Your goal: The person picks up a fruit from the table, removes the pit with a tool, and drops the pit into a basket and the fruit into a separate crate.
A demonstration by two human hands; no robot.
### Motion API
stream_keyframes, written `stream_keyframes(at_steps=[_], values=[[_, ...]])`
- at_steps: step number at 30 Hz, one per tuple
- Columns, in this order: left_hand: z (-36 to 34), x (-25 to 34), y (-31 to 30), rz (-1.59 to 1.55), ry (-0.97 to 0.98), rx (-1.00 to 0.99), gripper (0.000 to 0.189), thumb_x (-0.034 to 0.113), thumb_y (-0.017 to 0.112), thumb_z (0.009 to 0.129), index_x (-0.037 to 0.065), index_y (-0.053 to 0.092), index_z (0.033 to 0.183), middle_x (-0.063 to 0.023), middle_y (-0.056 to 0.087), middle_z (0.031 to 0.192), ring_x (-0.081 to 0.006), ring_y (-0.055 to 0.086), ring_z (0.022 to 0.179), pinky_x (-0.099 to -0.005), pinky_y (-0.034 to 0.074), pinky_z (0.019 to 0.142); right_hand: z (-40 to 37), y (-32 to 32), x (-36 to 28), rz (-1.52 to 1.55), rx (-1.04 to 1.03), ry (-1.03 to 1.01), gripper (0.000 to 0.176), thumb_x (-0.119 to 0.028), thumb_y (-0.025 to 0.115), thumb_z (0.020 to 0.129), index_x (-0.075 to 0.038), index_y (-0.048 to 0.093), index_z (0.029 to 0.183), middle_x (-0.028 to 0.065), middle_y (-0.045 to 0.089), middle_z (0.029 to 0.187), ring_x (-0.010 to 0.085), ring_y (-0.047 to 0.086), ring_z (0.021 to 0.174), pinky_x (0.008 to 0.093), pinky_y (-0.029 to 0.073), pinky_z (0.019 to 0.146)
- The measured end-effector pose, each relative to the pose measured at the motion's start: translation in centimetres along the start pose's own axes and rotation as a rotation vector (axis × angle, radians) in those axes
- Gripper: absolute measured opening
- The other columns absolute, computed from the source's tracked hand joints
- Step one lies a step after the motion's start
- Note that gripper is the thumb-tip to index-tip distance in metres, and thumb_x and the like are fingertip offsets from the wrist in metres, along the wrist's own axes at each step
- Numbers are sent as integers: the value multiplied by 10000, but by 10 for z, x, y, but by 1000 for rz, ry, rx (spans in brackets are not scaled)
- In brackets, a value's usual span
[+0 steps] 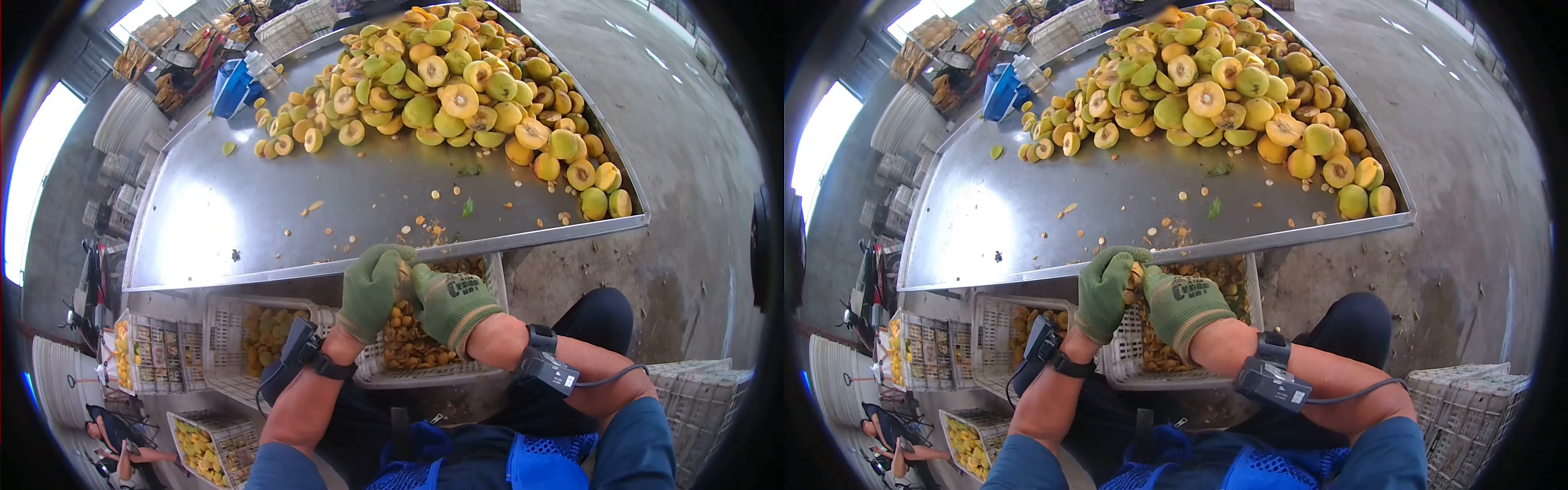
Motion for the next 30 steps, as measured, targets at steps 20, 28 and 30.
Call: stream_keyframes(at_steps=[20, 28, 30], values=[[-8, 16, -8, 65, -20, 36, 177, 33, 632, 913, -33, 714, 1056, -139, 742, 1025, -218, 723, 887, -331, 586, 791, -3, -1, -4, 150, -42, -12, 312, -151, 642, 890, -26, 594, 1172, 256, 706, 964, 453, 683, 902, 524, 538, 780], [-12, 30, -4, 75, 58, 51, 298, 134, 497, 1004, -35, 728, 1086, -154, 760, 963, -182, 707, 868, -333, 568, 774, -11, -6, -3, 278, -103, -9, 285, -181, 649, 918, -15, 631, 1150, 234, 712, 935, 435, 686, 889, 506, 539, 776], [-11, 30, -5, 86, 117, 58, 291, 133, 508, 1000, -35, 729, 1087, -149, 758, 949, -181, 709, 865, -334, 567, 778, -10, 1, 5, 336, -65, -107, 285, -203, 662, 929, -14, 648, 1142, 188, 722, 893, 369, 710, 812, 454, 554, 735]])
Point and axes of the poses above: each hand's wrist, its own z-axis towards the middle knuckle, its own y-axis out of the palm, x = y × z, the point moved 1 cm from there along z, towards the middle knuckle
